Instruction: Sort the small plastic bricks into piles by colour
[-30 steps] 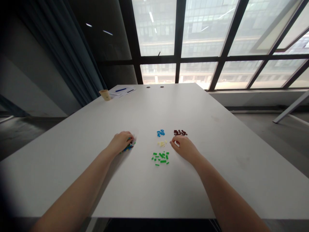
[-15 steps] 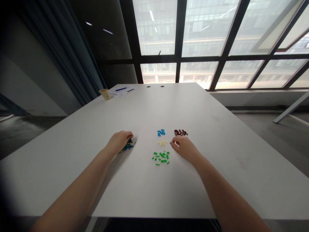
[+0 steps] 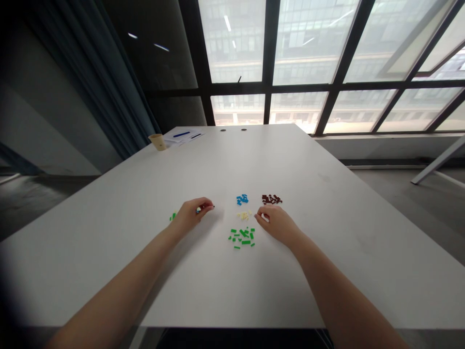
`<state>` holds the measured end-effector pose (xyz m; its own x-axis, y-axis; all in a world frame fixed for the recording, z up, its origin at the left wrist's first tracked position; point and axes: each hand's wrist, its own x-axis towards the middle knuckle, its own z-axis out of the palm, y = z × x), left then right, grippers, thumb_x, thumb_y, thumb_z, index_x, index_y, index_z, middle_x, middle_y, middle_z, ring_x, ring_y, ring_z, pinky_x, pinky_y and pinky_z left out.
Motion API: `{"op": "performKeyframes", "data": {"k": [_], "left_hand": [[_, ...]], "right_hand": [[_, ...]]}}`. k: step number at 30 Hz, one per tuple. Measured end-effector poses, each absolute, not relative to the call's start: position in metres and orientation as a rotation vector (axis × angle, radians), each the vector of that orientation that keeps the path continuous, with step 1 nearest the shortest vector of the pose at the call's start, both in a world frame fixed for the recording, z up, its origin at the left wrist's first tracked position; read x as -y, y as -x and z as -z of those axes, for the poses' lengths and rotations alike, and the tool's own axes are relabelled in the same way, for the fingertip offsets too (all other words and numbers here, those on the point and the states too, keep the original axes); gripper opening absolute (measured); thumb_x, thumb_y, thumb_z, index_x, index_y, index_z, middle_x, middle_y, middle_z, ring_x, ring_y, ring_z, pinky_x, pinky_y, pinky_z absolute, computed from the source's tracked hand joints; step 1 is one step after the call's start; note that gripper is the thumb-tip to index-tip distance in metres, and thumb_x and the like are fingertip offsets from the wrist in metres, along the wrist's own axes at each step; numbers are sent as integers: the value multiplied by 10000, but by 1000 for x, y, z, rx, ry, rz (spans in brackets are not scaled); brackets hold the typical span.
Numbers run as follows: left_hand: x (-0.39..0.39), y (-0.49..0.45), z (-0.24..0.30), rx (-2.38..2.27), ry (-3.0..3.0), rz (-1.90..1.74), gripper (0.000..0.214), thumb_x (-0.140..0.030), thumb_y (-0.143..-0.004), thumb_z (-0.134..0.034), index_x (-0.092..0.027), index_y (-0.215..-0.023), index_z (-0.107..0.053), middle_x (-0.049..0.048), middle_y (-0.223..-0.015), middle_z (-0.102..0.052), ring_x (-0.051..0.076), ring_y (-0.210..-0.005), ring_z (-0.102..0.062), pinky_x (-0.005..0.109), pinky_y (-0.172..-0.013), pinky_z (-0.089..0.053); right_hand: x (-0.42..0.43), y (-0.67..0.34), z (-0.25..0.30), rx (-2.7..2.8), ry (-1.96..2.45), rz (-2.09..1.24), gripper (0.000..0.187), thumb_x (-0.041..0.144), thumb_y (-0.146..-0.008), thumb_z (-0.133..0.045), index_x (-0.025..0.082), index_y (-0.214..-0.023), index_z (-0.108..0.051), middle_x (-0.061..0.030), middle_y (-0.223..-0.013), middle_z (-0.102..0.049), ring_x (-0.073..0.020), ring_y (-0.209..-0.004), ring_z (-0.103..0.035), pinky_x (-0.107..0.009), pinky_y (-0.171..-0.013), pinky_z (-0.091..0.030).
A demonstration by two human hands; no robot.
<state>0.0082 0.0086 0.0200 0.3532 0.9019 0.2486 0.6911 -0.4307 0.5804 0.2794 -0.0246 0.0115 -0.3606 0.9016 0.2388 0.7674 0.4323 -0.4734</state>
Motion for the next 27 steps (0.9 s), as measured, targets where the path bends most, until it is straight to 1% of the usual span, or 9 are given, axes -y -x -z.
{"op": "performKeyframes", "data": {"k": [2, 7, 8, 12, 14, 19, 22, 27], "left_hand": [[-3, -16, -21, -1336, -2255, -844, 209, -356, -787, -467, -197, -807, -602, 18, -779, -646, 132, -699, -574, 236, -647, -447], [11, -30, -18, -1218, -2272, -936, 158, -313, -794, -482, -207, -852, -584, 13, -825, -649, 118, -731, -582, 191, -543, -462], [13, -33, -17, -1196, -2293, -957, 151, -302, -796, -485, -209, -883, -567, 11, -831, -650, 116, -741, -585, 195, -561, -471], [19, -40, -12, -1067, -2462, -1078, 229, -244, -798, -507, -215, -1021, -464, 0, -831, -663, 109, -786, -600, 258, -750, -475], [20, -42, -10, -997, -2554, -1101, 250, -226, -800, -511, -218, -1040, -438, -2, -838, -668, 110, -809, -602, 273, -788, -461], [21, -43, -10, -952, -2642, -1085, 286, -206, -799, -518, -219, -1062, -409, -6, -842, -675, 117, -824, -599, 273, -784, -454], [22, -44, -11, -951, -2649, -1070, 284, -203, -801, -513, -217, -1064, -408, -5, -841, -677, 121, -824, -596, 276, -783, -452], [24, -47, -12, -923, -2655, -1046, 247, -209, -805, -504, -214, -1040, -426, 1, -833, -679, 121, -813, -594, 272, -762, -452]], "right_hand": [[24, -279, -11, 2233, 1409, -387, 232, 282, -801, -433, 172, -657, -577, 10, -564, -494, -101, -542, -423, -222, -536, -308], [23, -275, -10, 2232, 1397, -400, 223, 266, -799, -437, 168, -661, -582, -2, -587, -524, -103, -558, -436, -223, -552, -317], [24, -273, -9, 2227, 1382, -399, 215, 259, -798, -441, 168, -662, -580, -4, -592, -527, -103, -564, -439, -223, -556, -320], [28, -264, -10, 2211, 1315, -408, 191, 245, -795, -453, 169, -666, -572, -3, -598, -522, -101, -557, -437, -222, -548, -321], [31, -259, -10, 2207, 1272, -424, 185, 251, -804, -448, 173, -693, -574, -2, -610, -518, -99, -555, -434, -221, -543, -323], [38, -248, -11, 2183, 1153, -388, 114, 238, -793, -481, 190, -797, -584, 9, -629, -494, -103, -593, -444, -220, -570, -338], [41, -244, -12, 2152, 1105, -351, 107, 234, -780, -510, 194, -845, -585, 6, -657, -502, -109, -627, -460, -227, -608, -356], [43, -238, -11, 2132, 1054, -305, 113, 241, -776, -526, 202, -862, -588, -2, -682, -516, -121, -660, -478, -239, -638, -369]]}}
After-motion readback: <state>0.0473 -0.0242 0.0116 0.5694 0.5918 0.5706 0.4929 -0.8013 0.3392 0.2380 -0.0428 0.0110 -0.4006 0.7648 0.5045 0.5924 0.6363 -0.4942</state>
